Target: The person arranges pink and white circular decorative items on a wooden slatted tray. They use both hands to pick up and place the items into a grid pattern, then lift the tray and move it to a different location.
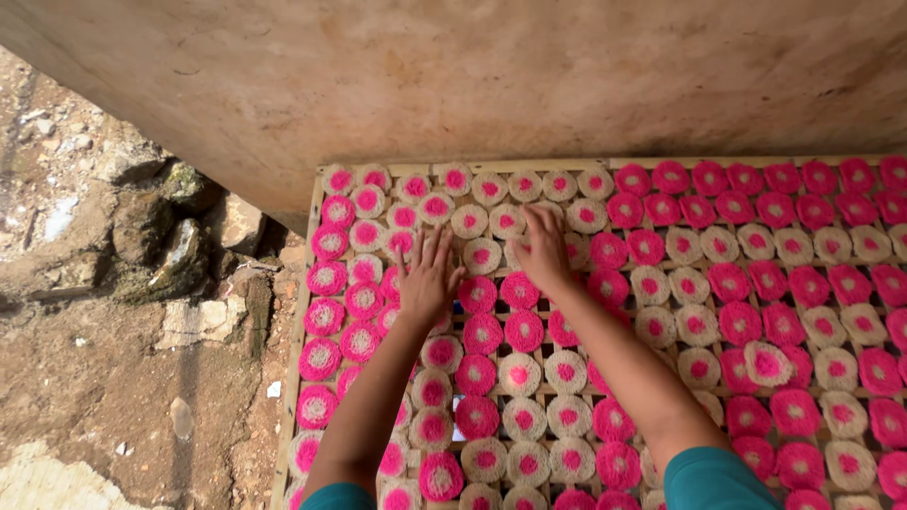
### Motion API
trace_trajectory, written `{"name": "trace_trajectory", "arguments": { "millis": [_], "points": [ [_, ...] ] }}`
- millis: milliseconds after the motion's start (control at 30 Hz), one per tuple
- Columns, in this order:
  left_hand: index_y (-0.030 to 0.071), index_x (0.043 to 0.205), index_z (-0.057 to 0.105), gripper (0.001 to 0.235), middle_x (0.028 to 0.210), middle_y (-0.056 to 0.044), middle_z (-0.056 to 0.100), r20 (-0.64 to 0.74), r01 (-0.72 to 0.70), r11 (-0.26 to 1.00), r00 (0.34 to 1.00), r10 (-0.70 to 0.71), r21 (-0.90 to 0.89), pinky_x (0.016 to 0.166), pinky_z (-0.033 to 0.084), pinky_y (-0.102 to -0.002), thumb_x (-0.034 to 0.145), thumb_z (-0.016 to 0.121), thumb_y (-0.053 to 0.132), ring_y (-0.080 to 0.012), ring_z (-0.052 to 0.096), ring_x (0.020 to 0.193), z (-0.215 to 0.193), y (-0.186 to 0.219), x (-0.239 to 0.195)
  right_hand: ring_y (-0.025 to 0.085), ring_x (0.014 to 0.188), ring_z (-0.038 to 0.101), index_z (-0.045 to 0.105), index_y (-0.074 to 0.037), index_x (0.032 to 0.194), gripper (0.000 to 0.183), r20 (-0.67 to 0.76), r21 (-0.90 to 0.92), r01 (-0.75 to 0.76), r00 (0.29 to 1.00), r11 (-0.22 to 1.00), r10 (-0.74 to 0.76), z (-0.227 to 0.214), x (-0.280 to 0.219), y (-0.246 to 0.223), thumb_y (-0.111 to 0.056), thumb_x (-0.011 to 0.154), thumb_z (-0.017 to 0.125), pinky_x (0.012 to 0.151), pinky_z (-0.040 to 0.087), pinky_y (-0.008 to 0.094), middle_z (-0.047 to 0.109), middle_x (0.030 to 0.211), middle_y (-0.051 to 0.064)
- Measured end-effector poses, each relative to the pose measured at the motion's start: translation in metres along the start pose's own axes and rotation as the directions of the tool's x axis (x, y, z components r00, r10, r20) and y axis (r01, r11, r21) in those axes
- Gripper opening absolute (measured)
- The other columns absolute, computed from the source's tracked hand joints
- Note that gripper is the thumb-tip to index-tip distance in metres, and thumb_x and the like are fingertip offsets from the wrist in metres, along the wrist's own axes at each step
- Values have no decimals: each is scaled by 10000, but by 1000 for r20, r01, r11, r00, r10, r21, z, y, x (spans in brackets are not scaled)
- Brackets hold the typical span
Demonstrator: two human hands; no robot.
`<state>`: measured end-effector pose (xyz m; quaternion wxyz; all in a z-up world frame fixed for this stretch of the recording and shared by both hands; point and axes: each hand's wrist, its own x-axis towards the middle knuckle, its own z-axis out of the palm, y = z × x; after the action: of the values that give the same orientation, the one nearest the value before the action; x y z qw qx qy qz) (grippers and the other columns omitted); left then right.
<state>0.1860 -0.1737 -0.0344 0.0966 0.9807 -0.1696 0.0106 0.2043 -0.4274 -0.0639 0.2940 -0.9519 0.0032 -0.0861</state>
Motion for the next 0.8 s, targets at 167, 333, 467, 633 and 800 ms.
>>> {"name": "trace_trajectory", "arguments": {
  "millis": [167,333,467,633,800],
  "points": [
    [225,1636,261,687,1719,-14,173,28,-54,998,998,53,35,1240,85,-574,1012,455,436,-245,125,1596,5,5,112,333,1184,576,645,1,1264,543,-105,-76,42,993,996,-50,-8,89,5,-241,815,831,998,508,441,597,1289,166],
    [271,1622,112,695,1714,41,56,294,-90,988,955,50,123,1236,-7,-571,1028,289,585,-222,43,1569,-6,3,154,244,936,693,735,-15,1063,208,42,-410,119,993,904,-112,-9,108,10,-105,877,765,734,596,400,712,1047,141],
    [320,1631,91,743,1709,68,13,393,-14,991,919,-40,135,1232,-69,-577,991,213,676,-193,-11,1576,-10,-9,145,178,696,721,748,-69,1033,131,-18,203,-324,942,924,334,-8,127,28,-170,954,719,643,605,358,746,864,77],
    [244,1531,421,587,1639,-15,306,187,22,997,982,-34,69,1251,45,-558,1046,398,574,-240,220,1537,3,10,168,168,784,721,733,-55,1092,208,-104,178,-362,918,915,383,-9,130,34,-133,899,723,731,605,328,758,985,96],
    [140,1303,623,518,1373,-62,530,68,226,974,972,-224,-18,1090,244,-518,881,694,431,-270,420,1294,13,37,187,304,1142,570,732,-64,1077,288,25,-268,-27,999,963,35,-6,77,5,-212,843,812,983,499,428,620,1234,135]
  ]
}}
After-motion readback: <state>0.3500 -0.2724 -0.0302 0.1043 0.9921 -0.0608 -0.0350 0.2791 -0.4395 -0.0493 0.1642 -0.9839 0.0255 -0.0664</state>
